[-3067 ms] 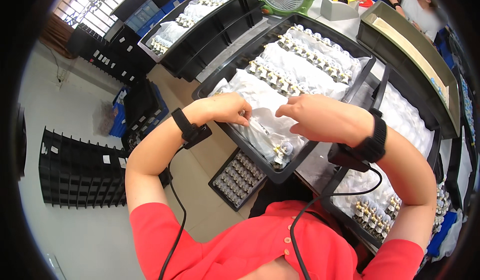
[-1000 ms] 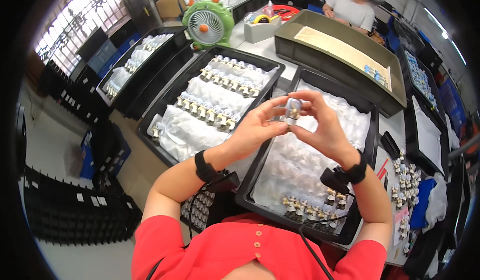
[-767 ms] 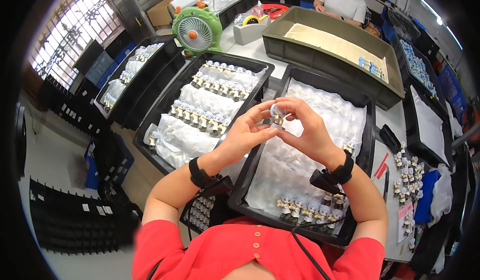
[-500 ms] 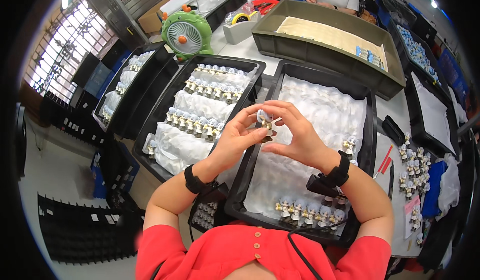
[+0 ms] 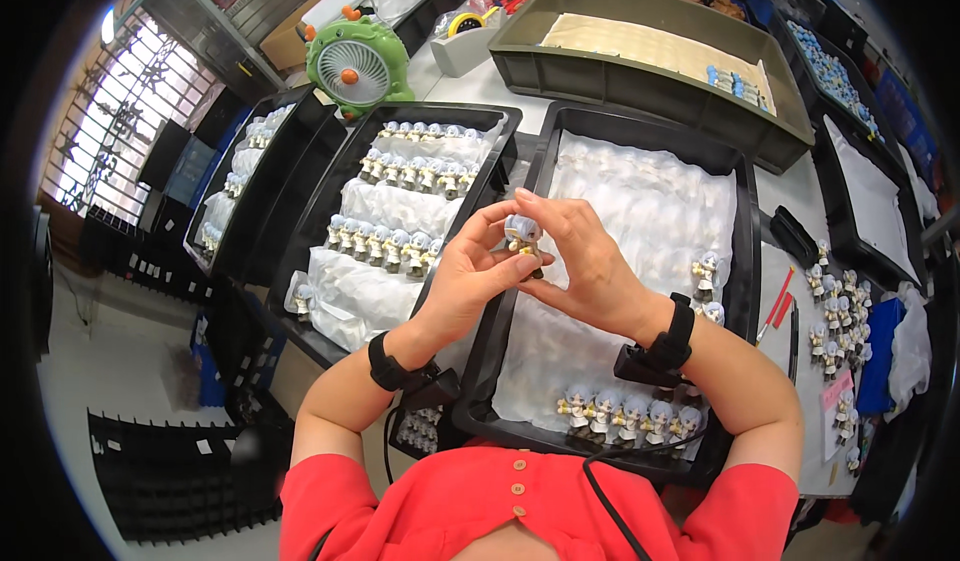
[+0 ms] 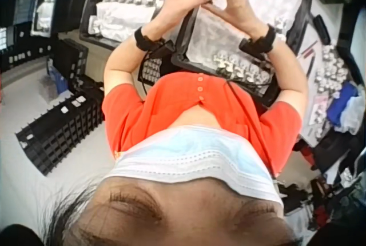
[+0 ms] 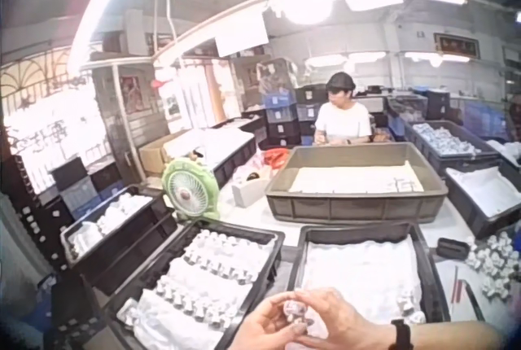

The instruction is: The person repeatedly picks up small cylindrical components from a tray, holds them with both hands to inspect or adjust them, and places them back into the tray. The process is repetitive and involves handling multiple identical items one at a time.

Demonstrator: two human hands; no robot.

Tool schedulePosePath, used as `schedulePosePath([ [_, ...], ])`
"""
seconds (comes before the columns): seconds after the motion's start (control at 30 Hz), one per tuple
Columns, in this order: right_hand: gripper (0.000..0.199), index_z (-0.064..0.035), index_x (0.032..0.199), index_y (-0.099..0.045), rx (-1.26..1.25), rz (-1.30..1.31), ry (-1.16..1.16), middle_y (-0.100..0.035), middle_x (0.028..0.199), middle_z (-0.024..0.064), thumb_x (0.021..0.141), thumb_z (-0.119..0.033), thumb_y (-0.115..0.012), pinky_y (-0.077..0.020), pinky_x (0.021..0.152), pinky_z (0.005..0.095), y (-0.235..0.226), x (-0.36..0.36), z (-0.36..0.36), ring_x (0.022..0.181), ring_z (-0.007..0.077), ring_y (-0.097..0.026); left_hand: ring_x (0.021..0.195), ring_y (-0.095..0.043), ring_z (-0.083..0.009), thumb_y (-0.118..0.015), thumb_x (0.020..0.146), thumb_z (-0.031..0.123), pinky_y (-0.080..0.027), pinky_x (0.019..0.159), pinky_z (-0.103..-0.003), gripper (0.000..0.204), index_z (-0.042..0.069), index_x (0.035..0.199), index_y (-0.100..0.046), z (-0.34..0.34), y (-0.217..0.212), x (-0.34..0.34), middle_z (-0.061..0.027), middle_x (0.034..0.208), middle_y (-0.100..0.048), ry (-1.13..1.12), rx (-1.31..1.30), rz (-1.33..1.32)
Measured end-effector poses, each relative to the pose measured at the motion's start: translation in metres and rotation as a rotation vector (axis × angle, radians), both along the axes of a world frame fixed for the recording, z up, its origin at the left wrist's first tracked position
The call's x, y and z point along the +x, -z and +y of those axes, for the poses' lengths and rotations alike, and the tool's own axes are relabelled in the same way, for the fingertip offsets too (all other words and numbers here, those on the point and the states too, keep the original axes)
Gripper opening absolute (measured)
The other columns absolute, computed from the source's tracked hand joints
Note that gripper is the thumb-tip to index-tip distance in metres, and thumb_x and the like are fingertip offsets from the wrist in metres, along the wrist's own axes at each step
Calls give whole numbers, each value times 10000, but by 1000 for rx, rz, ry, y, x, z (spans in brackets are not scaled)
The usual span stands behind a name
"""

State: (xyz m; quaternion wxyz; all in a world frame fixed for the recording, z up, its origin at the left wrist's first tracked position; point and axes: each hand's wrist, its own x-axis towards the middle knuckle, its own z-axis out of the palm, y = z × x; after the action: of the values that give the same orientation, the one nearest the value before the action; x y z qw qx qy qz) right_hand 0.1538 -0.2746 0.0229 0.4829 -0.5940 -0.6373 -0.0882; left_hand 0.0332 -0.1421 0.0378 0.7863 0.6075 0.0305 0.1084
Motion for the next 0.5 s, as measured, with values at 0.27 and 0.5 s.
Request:
schedulePosePath([
  [0.27,1002,-99,1440,-284,-1,128,-7,-528,1274,86,600,-78,-831,-403,965,369,-7,-2,-3,1112,276,-488,1083,-595,-224,-598,920,163,-513,873,-330,609,34,1427,-287,3,-2,-1,-80,1236,-524,111,-185,-18],
  [0.5,1029,-88,1446,-265,-42,158,3,-533,1291,81,589,-83,-835,-402,965,371,-5,1,-4,1103,262,-491,1115,-577,-310,-565,931,279,-514,891,-381,612,63,1430,-285,9,4,1,-121,1305,-492,175,-420,17],
])
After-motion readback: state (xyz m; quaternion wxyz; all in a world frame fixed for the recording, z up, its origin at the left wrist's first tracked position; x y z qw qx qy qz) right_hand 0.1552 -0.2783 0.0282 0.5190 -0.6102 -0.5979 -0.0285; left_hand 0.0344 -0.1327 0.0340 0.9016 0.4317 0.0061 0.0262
